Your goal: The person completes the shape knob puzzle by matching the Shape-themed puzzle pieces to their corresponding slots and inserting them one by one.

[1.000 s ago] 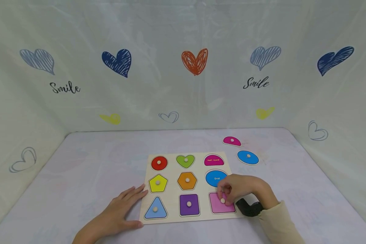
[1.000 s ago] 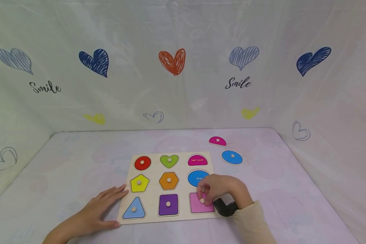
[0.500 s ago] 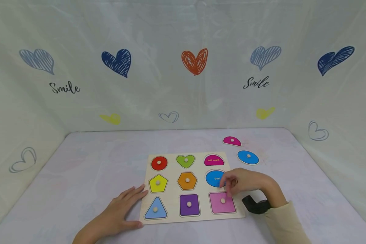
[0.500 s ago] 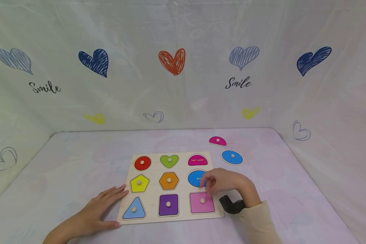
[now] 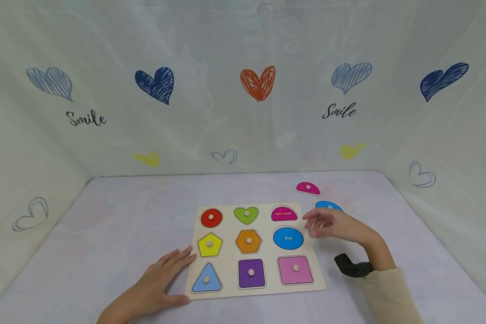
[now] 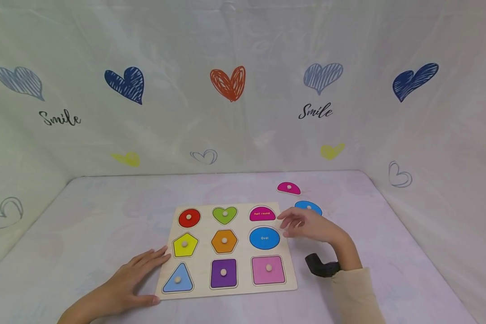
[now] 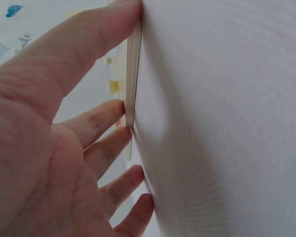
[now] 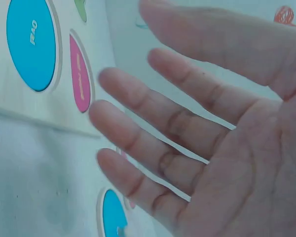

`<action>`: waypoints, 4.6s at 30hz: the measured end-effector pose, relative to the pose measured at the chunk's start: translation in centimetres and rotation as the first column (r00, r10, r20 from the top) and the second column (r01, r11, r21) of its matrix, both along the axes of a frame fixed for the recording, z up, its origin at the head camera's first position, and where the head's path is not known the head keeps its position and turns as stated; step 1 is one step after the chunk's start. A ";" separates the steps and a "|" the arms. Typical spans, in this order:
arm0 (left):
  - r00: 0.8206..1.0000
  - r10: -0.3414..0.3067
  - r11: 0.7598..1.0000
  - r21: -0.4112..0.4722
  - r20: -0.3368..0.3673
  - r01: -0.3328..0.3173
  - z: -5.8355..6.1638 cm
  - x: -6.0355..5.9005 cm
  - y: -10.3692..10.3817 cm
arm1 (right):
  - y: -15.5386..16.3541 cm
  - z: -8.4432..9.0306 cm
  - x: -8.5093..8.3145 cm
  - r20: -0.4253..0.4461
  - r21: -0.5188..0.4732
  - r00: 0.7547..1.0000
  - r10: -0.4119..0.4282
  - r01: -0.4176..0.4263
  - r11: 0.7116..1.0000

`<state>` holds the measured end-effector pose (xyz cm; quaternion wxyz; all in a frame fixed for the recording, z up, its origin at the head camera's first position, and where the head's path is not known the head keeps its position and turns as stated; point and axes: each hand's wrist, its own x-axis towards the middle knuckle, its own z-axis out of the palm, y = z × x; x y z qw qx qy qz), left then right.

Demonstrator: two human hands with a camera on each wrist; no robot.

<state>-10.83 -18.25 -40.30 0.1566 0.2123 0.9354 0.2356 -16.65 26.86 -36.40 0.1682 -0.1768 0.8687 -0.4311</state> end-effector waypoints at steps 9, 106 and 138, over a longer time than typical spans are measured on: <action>1.000 -0.002 1.000 0.011 0.011 0.002 0.0 0.0 0.0 | 1.7 -0.8 -0.3 -0.099 -0.001 0.986 -0.134 0.135 0.991; 0.999 0.019 1.000 0.004 0.036 -0.019 0.1 0.0 0.1 | 2.9 -3.8 -3.5 -0.247 0.252 0.802 -0.545 0.596 0.763; 1.000 0.013 1.000 0.001 0.028 -0.013 0.0 0.0 0.0 | -0.3 0.3 -2.1 -0.303 0.258 0.849 -0.434 0.511 0.820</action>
